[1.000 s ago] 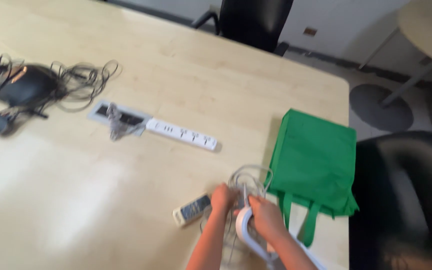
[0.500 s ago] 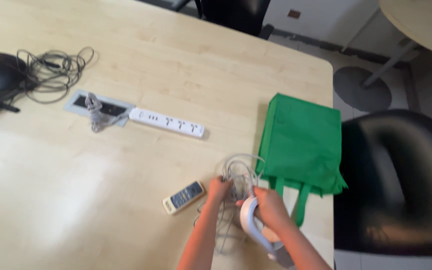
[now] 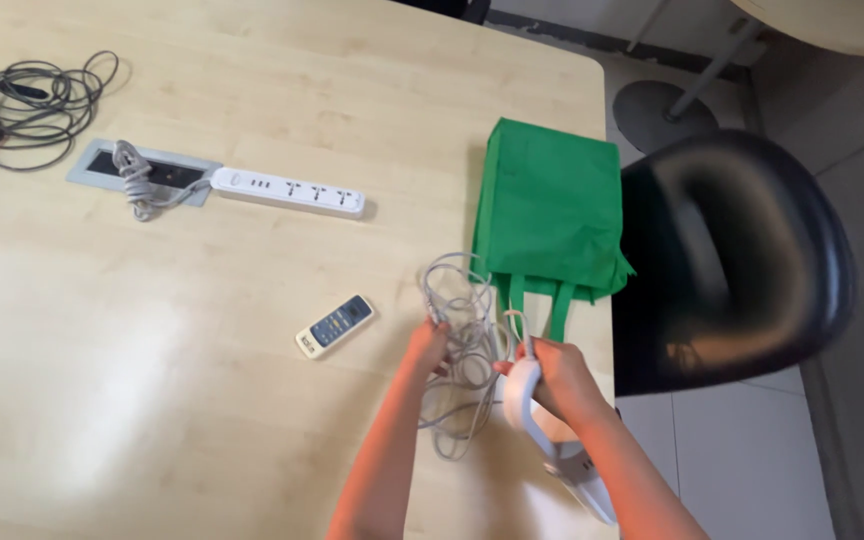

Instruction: Assembling a handheld vacuum cleaner by attaching the extension tubes and nozzle.

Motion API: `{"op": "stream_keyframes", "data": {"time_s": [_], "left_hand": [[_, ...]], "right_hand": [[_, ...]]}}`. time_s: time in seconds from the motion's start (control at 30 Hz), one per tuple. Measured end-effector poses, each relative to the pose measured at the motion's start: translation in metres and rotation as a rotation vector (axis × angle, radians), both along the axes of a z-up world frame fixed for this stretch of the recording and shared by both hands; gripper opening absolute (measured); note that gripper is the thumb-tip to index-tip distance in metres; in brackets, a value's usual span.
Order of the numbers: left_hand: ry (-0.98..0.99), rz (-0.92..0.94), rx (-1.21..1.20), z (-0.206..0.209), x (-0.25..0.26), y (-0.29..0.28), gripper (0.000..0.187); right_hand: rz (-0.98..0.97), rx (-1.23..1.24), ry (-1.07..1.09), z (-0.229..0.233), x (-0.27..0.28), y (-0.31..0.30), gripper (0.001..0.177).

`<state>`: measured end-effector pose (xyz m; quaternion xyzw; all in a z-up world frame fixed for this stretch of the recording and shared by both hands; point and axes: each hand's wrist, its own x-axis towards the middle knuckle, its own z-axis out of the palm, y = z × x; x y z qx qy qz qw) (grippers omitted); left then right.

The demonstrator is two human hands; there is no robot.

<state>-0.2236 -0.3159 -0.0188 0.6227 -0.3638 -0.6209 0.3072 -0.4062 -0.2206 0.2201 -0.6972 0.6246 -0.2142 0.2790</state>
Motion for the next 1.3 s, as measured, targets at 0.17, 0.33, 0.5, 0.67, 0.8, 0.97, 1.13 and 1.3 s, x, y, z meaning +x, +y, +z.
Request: {"op": "stream_keyframes", "data": {"time_s": [0.17, 0.33, 0.5, 0.67, 0.8, 0.97, 1.13, 1.3], "left_hand": [[0.088, -0.174, 0.295, 0.011, -0.029, 0.027, 0.032], [-0.971, -0.703, -0.573, -0.028, -0.012, 0.022, 0.024], [-1.248, -0.771, -0.728, -0.001, 0.006, 0.04, 0.022], [-1.243, -0.824, -0.822, 0.005, 0.003, 0.052, 0.028], [-1.215, -0.781, -0.707, -0.007, -0.017, 0.048, 0.024], [-1.379, -0.83, -0.878, 0.081, -0.028, 0.06, 0.022], [-0.785, -0.707, -0.707, 0.173, -0.068, 0.091, 0.031], [-0.332, -0.621, -0.784, 0.227, -0.137, 0.149, 0.028]], "right_hand": [[0.132, -0.143, -0.044, 0.0, 0.013, 0.011, 0.033], [0.102, 0.098, -0.147, 0.002, 0.016, 0.019, 0.018], [0.072, 0.073, 0.012, 0.008, 0.005, 0.026, 0.024], [-0.055, 0.286, -0.252, -0.01, -0.022, 0.037, 0.006], [-0.004, 0.165, -0.222, -0.015, -0.038, 0.049, 0.006], [0.036, -0.024, 0.1, 0.011, -0.047, 0.073, 0.018], [-0.075, -0.047, -0.003, 0.026, -0.086, 0.124, 0.022], [-0.213, -0.18, -0.035, 0.027, -0.154, 0.2, 0.018]]}}
